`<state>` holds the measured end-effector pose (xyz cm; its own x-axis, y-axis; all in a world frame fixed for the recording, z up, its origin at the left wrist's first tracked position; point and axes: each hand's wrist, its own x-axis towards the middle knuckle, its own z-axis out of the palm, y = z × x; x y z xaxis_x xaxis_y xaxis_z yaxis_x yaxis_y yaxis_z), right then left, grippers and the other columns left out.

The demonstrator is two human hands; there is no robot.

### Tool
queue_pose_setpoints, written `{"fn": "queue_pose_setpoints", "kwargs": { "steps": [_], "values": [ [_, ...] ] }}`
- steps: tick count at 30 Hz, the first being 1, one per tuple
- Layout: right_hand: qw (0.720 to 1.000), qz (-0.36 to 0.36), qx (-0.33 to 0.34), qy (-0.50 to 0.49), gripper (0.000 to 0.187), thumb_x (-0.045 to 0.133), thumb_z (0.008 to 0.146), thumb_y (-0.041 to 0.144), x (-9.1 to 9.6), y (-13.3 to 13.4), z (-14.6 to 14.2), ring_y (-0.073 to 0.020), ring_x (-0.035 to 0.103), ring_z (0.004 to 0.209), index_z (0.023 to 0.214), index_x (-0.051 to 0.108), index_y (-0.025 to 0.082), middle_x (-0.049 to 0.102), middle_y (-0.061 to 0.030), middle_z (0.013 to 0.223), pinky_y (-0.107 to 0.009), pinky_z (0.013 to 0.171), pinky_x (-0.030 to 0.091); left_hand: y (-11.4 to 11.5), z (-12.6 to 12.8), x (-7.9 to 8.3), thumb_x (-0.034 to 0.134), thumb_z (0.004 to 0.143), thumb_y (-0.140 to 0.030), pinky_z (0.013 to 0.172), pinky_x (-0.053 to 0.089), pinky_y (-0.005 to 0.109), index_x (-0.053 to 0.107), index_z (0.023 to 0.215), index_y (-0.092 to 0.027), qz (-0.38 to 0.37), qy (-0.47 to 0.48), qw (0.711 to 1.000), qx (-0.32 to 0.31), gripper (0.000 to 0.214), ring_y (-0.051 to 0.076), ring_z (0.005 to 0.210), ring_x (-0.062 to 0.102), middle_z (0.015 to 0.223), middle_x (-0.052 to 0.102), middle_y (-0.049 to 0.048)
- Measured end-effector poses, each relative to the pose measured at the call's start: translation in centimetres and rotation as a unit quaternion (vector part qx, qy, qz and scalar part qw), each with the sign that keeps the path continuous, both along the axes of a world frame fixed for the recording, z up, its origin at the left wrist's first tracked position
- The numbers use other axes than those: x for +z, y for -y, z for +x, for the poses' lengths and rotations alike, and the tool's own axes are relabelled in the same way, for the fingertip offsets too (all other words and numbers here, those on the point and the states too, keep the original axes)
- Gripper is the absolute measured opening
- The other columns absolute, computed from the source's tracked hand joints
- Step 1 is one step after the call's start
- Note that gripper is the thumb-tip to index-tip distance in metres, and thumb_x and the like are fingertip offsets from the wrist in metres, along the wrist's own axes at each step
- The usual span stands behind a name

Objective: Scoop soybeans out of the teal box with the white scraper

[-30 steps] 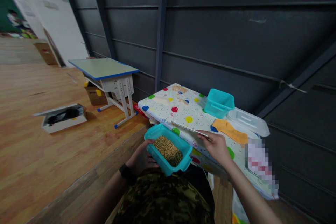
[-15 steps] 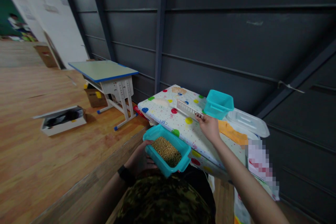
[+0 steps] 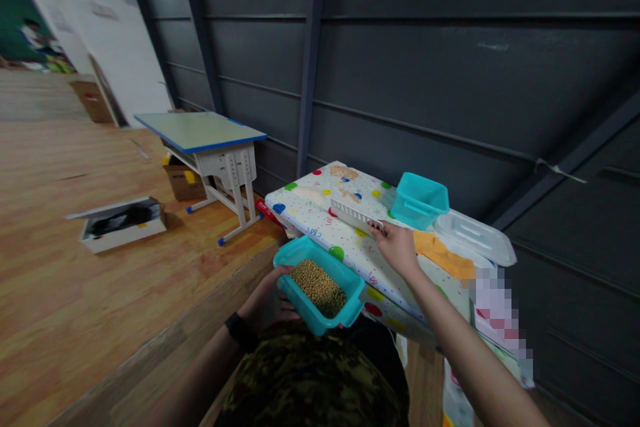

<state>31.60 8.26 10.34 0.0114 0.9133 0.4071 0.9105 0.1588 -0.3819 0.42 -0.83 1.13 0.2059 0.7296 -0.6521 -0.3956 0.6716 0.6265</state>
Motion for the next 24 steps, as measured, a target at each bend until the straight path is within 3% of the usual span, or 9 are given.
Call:
{"fn": "queue_pose_setpoints", "kwargs": {
  "steps": [7,12,16,19,22,24],
  "values": [
    [0.998,-0.003,0.049,-0.037,0.025,0.068,0.101,0.026,-0.2,1.7,-0.2,-0.0327,0.087,0.093,0.100,0.093,0.026,0.092,-0.0106,0.100,-0.033,0.078,0.055,-0.1,-0.5,-0.4,0.072,0.099,-0.054,0.089,0.070,0.048,0.066,0.138,-0.011,-0.004,0.033,0.999,-0.011,0.059,0.038,0.097,0.084,0.106,0.084,0.0205],
    [0.995,-0.002,0.073,-0.061,0.025,0.068,0.098,0.030,0.4,3.0,-0.3,-0.0322,0.085,0.084,0.095,0.093,0.027,0.092,-0.0087,0.095,-0.034,0.074,0.057,0.0,-0.4,-0.3,0.067,0.104,-0.052,0.084,0.070,0.044,0.068,0.138,-0.010,-0.001,0.031,0.999,-0.014,0.054,0.035,0.089,0.084,0.107,0.083,0.0208],
    [0.990,-0.010,0.101,-0.097,0.029,0.067,0.098,0.035,0.4,5.0,-0.3,-0.0356,0.086,0.090,0.099,0.094,0.029,0.093,-0.0094,0.103,-0.038,0.078,0.060,0.0,-0.4,-0.3,0.063,0.107,-0.050,0.079,0.070,0.043,0.070,0.136,-0.010,0.002,0.028,1.000,-0.007,0.050,0.033,0.082,0.083,0.104,0.083,0.0202],
    [0.986,-0.014,0.116,-0.115,0.031,0.066,0.098,0.041,0.2,6.4,-0.1,-0.0337,0.083,0.078,0.097,0.094,0.027,0.091,-0.0098,0.091,-0.038,0.072,0.059,-0.1,-0.5,-0.2,0.067,0.104,-0.049,0.079,0.071,0.046,0.069,0.139,-0.010,-0.002,0.026,1.000,-0.002,0.052,0.035,0.082,0.084,0.106,0.084,0.0202],
    [0.986,-0.001,0.113,-0.124,0.032,0.068,0.098,0.044,0.1,6.2,0.3,-0.0314,0.079,0.071,0.094,0.093,0.025,0.089,-0.0092,0.084,-0.036,0.067,0.054,-0.3,-0.6,0.1,0.066,0.106,-0.048,0.079,0.071,0.046,0.067,0.144,-0.012,0.001,0.020,1.000,0.010,0.053,0.036,0.084,0.085,0.109,0.085,0.0194],
    [0.989,0.018,0.089,-0.117,0.033,0.068,0.099,0.045,0.4,4.7,0.5,-0.0306,0.077,0.070,0.088,0.090,0.024,0.086,-0.0087,0.078,-0.034,0.065,0.051,-0.3,-0.7,0.3,0.063,0.108,-0.047,0.079,0.071,0.046,0.065,0.146,-0.015,0.004,0.013,1.000,0.024,0.050,0.034,0.083,0.085,0.107,0.085,0.0172]
  ]
}}
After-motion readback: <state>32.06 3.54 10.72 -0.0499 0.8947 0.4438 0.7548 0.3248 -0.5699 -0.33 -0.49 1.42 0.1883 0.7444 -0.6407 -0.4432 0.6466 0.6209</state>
